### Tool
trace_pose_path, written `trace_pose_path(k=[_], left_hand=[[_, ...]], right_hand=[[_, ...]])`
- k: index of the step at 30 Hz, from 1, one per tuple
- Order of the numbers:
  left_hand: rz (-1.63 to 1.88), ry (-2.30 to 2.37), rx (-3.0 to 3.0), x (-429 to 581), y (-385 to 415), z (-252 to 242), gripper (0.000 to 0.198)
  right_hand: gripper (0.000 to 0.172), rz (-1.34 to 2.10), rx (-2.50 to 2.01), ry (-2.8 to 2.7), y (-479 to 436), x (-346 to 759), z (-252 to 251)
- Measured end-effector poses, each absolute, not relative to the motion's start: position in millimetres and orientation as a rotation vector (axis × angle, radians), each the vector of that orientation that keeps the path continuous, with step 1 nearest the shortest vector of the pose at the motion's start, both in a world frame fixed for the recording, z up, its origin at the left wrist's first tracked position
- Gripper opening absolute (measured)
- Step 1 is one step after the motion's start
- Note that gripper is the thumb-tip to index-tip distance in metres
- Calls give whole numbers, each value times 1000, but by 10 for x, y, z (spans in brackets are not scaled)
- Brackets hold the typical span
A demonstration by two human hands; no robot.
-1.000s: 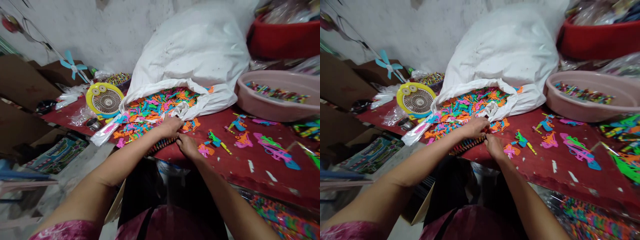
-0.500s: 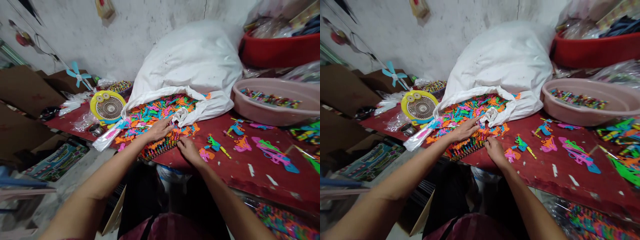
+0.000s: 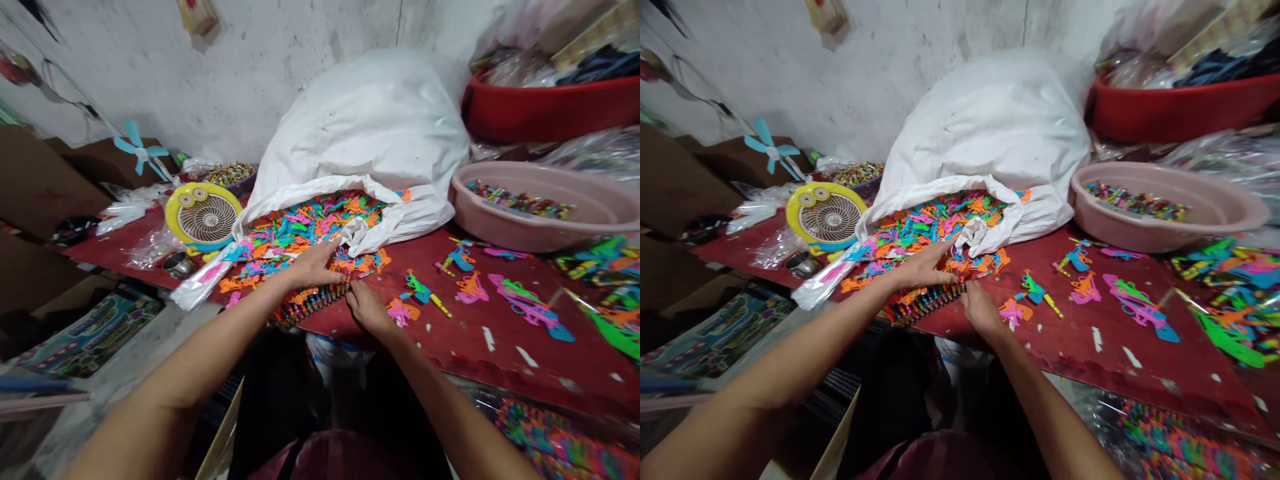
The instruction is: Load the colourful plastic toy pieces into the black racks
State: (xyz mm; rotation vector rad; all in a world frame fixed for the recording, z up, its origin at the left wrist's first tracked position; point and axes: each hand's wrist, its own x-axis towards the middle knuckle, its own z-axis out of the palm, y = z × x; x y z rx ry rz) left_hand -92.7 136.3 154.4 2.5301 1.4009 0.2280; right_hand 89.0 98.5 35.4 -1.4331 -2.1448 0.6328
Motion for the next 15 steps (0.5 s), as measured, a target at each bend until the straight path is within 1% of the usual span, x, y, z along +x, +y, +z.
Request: trace_pose_path(k=[4,7,9,12,15], left_hand=[[214,1298,2515,-903,1360,1568,97],[167,1185,2523,-840,1341,1626,100],[97,1122,2546,-777,1336,1675,100],[-12,1026,2614,-656,1352,1740,98],[-81,974,2689,-531,1368,1786,98]], right_hand=[[27,629,-1310,-2038,834,1139,446],[24,521,-1321,-1980,727,1555,615],[23,386,-1437,-1922,715,1886,717],[21,203,-1847,-1960,799,2297,765],[25,153,-2101,-2082,929,2481,708]])
